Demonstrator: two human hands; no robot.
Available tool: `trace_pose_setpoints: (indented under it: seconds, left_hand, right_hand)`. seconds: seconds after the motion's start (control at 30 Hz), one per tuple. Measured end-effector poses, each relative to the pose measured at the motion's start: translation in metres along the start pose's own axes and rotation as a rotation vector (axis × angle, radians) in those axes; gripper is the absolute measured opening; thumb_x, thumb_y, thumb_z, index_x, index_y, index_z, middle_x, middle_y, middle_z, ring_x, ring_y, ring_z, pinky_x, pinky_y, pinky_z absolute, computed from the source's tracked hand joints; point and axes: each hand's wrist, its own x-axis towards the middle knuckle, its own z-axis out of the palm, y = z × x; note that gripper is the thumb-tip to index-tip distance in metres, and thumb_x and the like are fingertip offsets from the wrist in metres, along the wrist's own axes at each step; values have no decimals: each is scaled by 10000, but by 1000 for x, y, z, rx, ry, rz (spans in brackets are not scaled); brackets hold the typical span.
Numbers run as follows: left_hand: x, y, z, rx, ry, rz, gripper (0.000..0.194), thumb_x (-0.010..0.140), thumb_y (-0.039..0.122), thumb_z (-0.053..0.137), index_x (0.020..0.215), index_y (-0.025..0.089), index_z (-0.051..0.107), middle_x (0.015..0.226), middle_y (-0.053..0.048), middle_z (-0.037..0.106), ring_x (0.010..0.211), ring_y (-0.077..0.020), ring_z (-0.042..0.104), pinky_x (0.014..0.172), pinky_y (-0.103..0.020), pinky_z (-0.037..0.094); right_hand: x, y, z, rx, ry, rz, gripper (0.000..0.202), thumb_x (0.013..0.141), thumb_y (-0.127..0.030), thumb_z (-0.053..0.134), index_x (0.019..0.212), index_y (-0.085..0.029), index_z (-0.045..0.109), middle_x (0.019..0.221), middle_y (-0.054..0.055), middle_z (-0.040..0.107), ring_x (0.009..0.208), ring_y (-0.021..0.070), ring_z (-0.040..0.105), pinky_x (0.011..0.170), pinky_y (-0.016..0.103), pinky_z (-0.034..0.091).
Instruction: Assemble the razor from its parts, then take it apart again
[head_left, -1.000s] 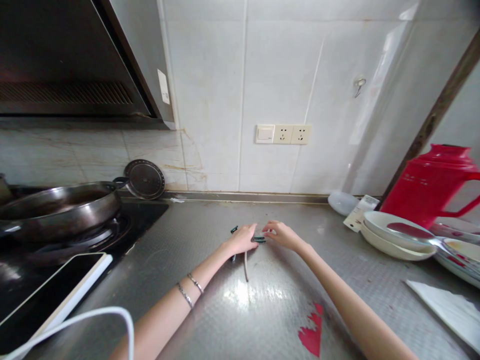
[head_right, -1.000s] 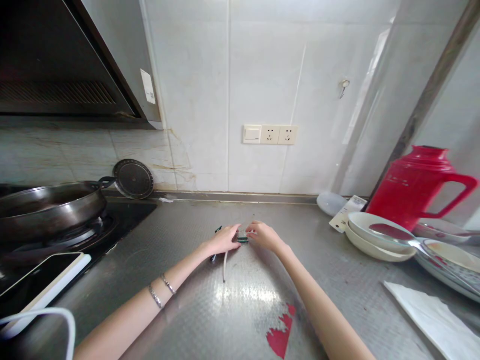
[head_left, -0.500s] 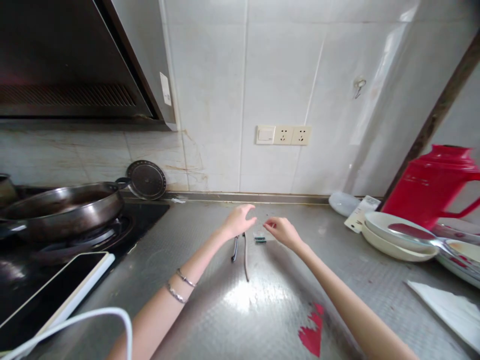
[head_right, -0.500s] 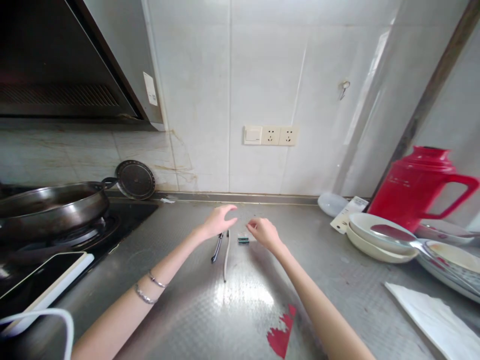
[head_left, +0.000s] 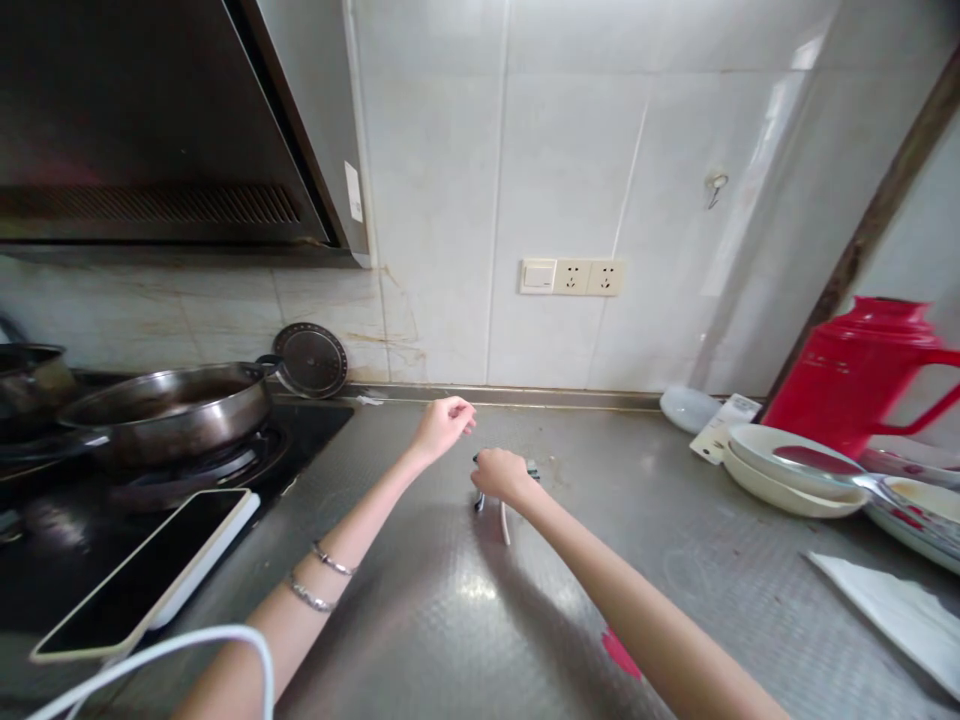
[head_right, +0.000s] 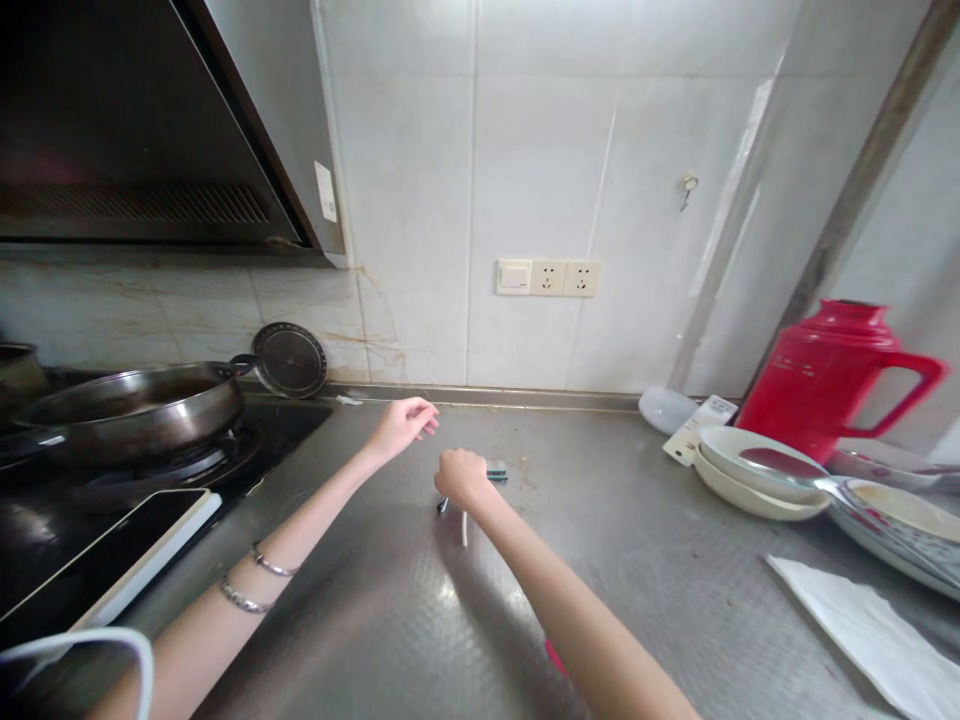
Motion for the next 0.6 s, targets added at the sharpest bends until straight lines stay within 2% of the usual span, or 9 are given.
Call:
trace_pose_setpoints:
  seconds: [0.17, 0.3, 0.43, 0.6]
  left_hand:
    - [-8, -9, -17, -20, -30, -33, 216, 792, 291, 447, 789, 122, 581, 739, -69, 651, 580, -122, 614, 449, -182, 423]
    - [-16, -13, -26, -28, -79, -15, 235, 798, 317, 445, 811, 127, 583, 762, -66, 653, 597, -120, 620, 477, -191, 433]
    - [-25, -18, -34, -25, -103, -12, 256, 799, 346, 450, 819, 131, 587, 770, -68, 663, 600, -129, 626, 486, -205, 436]
    - [-30, -28, -38, -43, -123, 21, 260, 789, 342, 484, 730, 117, 600, 698, -65, 663, 592, -132, 619, 600, -258, 486]
  right_hand:
    - [6, -12, 6, -24, -27, 33, 322, 757, -151, 503, 1038, -147, 659, 1044, 189, 657, 965, 278, 625, 745, 350, 498]
    - [9, -12, 12, -20, -77, 49, 337, 733, -137, 523, 1044, -127, 653, 1067, 194, 647, 979, 288, 619, 753, 370, 503]
    - [13, -8, 16, 1, -137, 73, 309, 709, -161, 552, 990, -117, 671, 991, 186, 675, 935, 282, 637, 729, 357, 514]
    - [11, -9, 18, 18, -149, 89, 315, 706, -184, 550, 989, -116, 671, 985, 186, 676, 935, 286, 636, 728, 366, 516]
